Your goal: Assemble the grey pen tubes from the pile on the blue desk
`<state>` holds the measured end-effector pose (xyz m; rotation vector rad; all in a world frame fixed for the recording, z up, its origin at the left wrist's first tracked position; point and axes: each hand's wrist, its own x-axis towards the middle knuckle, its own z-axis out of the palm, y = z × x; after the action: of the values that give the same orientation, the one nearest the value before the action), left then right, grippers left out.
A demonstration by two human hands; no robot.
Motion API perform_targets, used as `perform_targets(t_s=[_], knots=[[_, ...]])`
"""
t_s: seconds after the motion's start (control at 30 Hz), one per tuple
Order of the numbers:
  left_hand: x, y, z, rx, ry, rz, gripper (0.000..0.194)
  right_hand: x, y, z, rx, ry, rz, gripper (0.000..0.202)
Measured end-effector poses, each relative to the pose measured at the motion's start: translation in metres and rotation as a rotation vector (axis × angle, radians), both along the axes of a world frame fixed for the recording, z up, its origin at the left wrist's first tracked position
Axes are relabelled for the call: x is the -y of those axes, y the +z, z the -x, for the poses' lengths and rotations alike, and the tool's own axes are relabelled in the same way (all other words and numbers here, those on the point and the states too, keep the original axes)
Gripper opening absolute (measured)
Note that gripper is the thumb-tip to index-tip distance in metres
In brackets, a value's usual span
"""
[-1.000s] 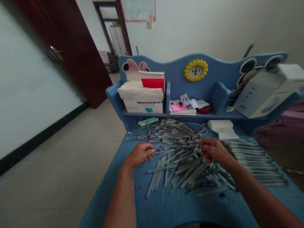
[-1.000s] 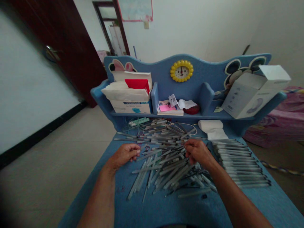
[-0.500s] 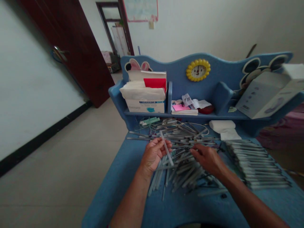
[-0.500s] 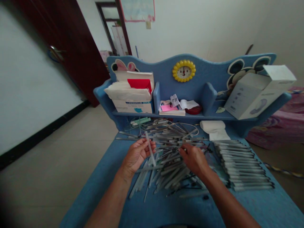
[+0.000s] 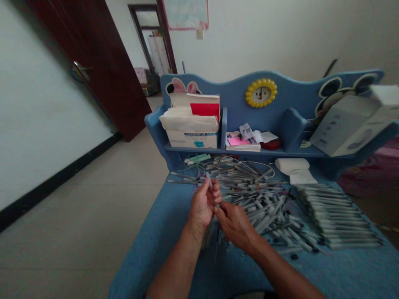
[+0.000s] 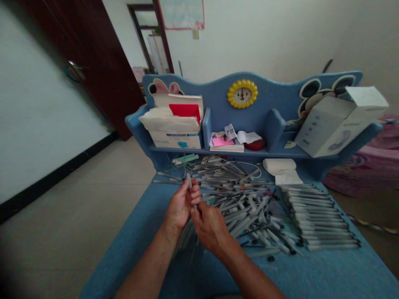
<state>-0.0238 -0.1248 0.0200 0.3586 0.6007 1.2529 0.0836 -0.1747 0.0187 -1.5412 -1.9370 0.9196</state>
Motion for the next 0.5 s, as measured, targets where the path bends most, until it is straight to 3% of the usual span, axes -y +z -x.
perform_targets(t_s=[0.13, 0.33, 0.43, 0.47, 0.5], knots=[[-0.004, 0.008, 0.008, 0.012, 0.061, 0.075, 0.019, 0.005, 0.004, 0.017, 0.053, 0.025, 0.006, 0.037], [-0.009, 0.024, 0.01, -0.064, 0.249, 0.144, 0.023, 0.003, 0.027, 0.024, 0.299, 0.021, -0.102, 0.037], [-0.017, 0.043, 0.028, -0.229, 0.431, 0.022, 0.027, 0.023, 0.024, 0.022, 0.244, 0.083, -0.109, 0.036], [-0.019, 0.051, 0.037, -0.316, 0.598, -0.04, 0.03, 0.032, 0.019, 0.02, 0.181, 0.19, -0.124, 0.032], [-0.02, 0.058, 0.046, -0.347, 0.644, -0.077, 0.033, 0.041, 0.013, 0.017, 0.153, 0.237, -0.115, 0.026]])
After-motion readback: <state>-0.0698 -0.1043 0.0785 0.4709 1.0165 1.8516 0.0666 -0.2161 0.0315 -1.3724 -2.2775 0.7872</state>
